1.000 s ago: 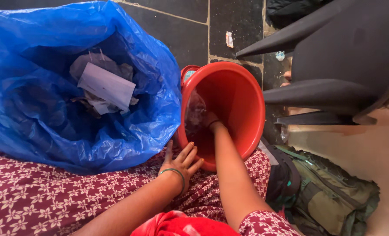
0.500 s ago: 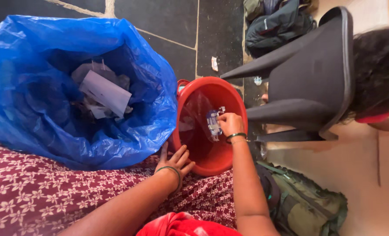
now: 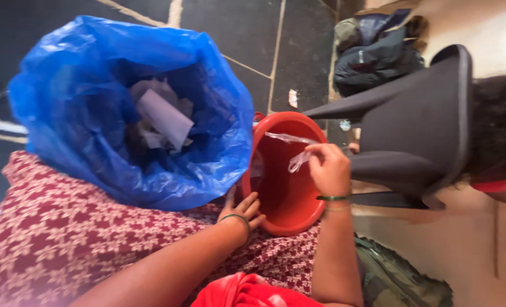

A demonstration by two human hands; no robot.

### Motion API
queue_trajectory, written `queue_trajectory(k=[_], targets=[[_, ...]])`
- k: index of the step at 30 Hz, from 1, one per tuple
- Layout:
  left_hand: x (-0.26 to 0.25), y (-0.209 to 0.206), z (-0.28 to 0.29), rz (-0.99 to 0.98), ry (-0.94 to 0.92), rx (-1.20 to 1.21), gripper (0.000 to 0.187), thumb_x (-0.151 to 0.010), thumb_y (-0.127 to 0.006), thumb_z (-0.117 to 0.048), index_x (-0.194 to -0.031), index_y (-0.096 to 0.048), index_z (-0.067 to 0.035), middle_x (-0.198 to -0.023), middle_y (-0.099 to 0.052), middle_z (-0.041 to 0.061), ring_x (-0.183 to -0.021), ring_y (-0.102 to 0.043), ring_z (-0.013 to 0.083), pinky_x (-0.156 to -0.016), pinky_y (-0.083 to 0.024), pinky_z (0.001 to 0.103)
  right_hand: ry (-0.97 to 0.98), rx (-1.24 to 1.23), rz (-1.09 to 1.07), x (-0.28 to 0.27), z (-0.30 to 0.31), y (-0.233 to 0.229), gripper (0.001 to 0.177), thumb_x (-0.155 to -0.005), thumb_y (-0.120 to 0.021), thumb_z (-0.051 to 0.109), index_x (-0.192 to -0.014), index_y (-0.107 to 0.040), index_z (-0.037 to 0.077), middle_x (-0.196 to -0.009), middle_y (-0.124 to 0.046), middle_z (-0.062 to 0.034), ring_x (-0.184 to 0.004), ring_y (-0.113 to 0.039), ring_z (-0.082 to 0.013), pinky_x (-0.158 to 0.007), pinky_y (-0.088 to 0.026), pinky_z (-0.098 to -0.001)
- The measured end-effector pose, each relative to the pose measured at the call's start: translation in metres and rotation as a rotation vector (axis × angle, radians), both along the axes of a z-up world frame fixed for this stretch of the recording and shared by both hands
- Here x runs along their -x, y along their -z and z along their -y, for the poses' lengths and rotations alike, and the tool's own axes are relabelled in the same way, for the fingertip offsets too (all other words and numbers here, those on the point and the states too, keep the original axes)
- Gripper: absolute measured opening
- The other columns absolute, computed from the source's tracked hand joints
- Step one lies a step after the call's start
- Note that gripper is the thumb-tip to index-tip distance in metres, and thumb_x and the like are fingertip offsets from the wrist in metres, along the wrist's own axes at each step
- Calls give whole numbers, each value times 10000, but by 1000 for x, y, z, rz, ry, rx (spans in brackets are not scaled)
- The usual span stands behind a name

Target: The person sits on the floor and transfers small pieces of paper and plastic waste from a red bucket into a blue plastic bag. They handle the items one by one, occasionally adjusting the bag's position.

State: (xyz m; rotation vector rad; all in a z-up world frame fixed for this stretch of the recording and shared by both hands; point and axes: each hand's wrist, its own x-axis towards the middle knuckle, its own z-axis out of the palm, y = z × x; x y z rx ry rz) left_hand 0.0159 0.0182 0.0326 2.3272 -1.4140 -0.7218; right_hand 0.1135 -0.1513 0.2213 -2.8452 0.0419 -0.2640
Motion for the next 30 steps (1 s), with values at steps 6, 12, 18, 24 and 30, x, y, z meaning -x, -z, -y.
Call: queue_trajectory(k=[6, 12, 18, 24, 30], targets=[[7, 22, 10, 49, -63, 107, 528, -994, -413, -333, -1521, -435, -317, -1681, -238, 121, -1589, -55, 313, -1078, 35, 869, -127, -179, 242, -5, -103, -43, 227, -953, -692, -8, -1176, -697, 30, -1053, -716, -120, -902, -746, -253, -784, -588, -330], [3, 19, 16, -3, -24, 8, 516, -1003, -392, -339, -1518, -412, -345, -1689, -197, 95, -1581, -40, 294, -1078, 66, 862, -324, -168, 283, -24, -154, -2, 188, -956, -722, -2, -1132, -723, 63, -1013, -695, -127, -904, -692, -259, -784, -568, -356], [9, 37, 17, 102, -122, 206, 486, -972, -419, -368, -1451, -479, -309, -1685, -256, 71, -1571, -91, 297, -1077, 72, 863, -384, -412, 125, -31, -182, 43, 197, -948, -700, 9, -1139, -704, 57, -1063, -700, -131, -921, -731, -228, -781, -603, -329], [14, 40, 16, 100, -113, 198, 505, -977, -438, -348, -1479, -483, -311, -1648, -307, 118, -1582, -100, 305, -1074, 31, 879, -183, -272, 178, -38, -118, 55, 88, -954, -715, 21, -1037, -740, 38, -967, -708, -126, -837, -709, -243, -743, -575, -339], [8, 16, 2, 57, -73, 108, 554, -978, -445, -339, -1530, -429, -298, -1663, -258, 134, -1582, -62, 310, -1089, 16, 857, 123, -235, 184, -45, 22, 165, 132, -919, -659, 14, -1035, -716, 42, -976, -725, -135, -854, -743, -264, -786, -596, -363]])
